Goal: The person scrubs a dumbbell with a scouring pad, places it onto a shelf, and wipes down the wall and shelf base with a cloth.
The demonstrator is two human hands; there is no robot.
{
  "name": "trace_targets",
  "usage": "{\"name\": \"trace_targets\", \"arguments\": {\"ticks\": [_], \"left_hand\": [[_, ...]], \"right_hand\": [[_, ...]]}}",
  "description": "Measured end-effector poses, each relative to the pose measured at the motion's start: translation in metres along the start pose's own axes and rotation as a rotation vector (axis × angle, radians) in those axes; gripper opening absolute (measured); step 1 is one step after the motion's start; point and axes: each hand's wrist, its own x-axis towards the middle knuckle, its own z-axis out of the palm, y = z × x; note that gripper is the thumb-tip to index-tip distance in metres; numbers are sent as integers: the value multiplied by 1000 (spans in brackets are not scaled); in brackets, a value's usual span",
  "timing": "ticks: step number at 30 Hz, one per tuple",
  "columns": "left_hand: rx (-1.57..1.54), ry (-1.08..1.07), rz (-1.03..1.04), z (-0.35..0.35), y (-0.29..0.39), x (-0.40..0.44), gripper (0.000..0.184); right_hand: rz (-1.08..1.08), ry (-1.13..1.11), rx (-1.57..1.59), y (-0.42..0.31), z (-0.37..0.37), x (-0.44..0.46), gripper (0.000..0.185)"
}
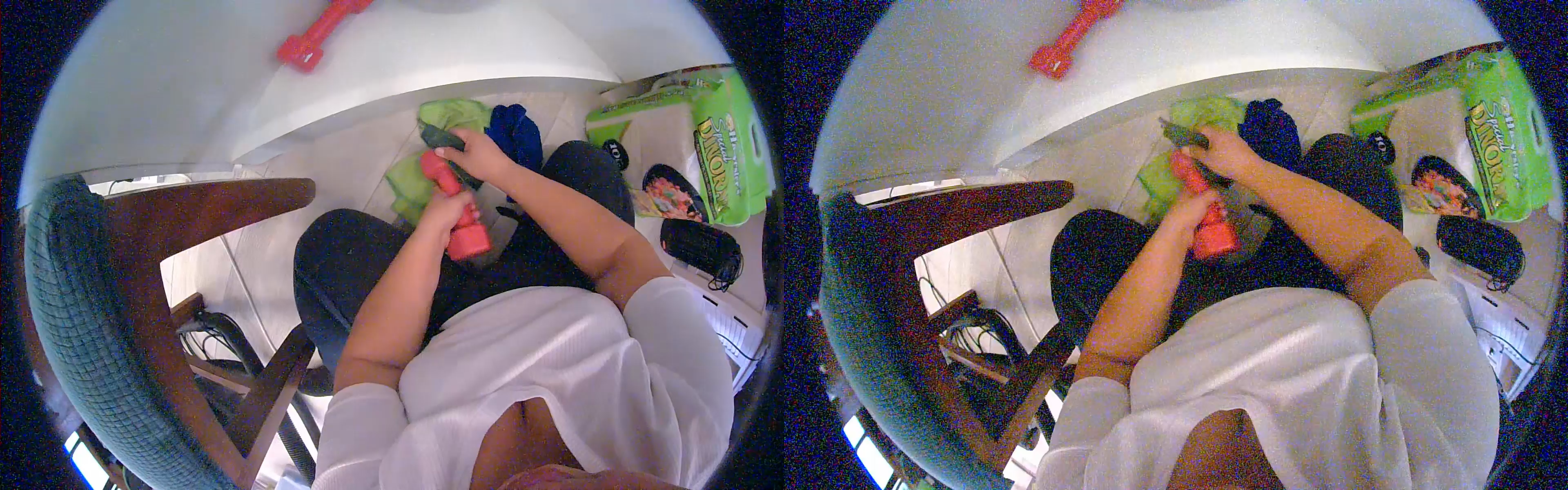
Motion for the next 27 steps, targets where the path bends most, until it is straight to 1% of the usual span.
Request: {"name": "trace_targets", "arguments": {"ticks": [2, 5, 8, 11, 14, 15, 18, 19, 23, 25, 27], "left_hand": [[14, -4, 0, 2, 6, -3, 14], [-89, -46, -42, -3, 1, 3, 14], [-47, -14, -49, -4, -1, 6, 16], [-4, 14, -53, -2, -4, 3, 18], [-47, 49, -12, 3, -3, -2, 16], [-29, 34, 6, 3, -5, 1, 15], [18, 12, 41, 0, -9, 8, 13], [26, 18, 37, -3, -10, 8, 12], [114, 15, 5, -3, -3, 8, 15], [97, 39, 39, -2, -5, 6, 19], [100, 49, 43, -2, -7, 5, 22]], "right_hand": [[-72, 29, -50, -1, 2, 6, 36], [-2, 61, -129, -15, 0, 10, 38], [28, 95, -110, -1, 6, 31, 43], [159, 109, 128, 10, -2, 30, 44], [80, -150, -33, -6, -20, 4, 44], [-28, -117, 18, -9, -17, -7, 42], [25, -36, -107, -9, -3, -5, 41], [-31, 36, -169, -11, 0, -4, 39], [52, 40, -196, -17, -1, 12, 39], [121, 45, -205, -13, 0, 23, 39], [10, 178, -112, -1, 2, 30, 39]]}}
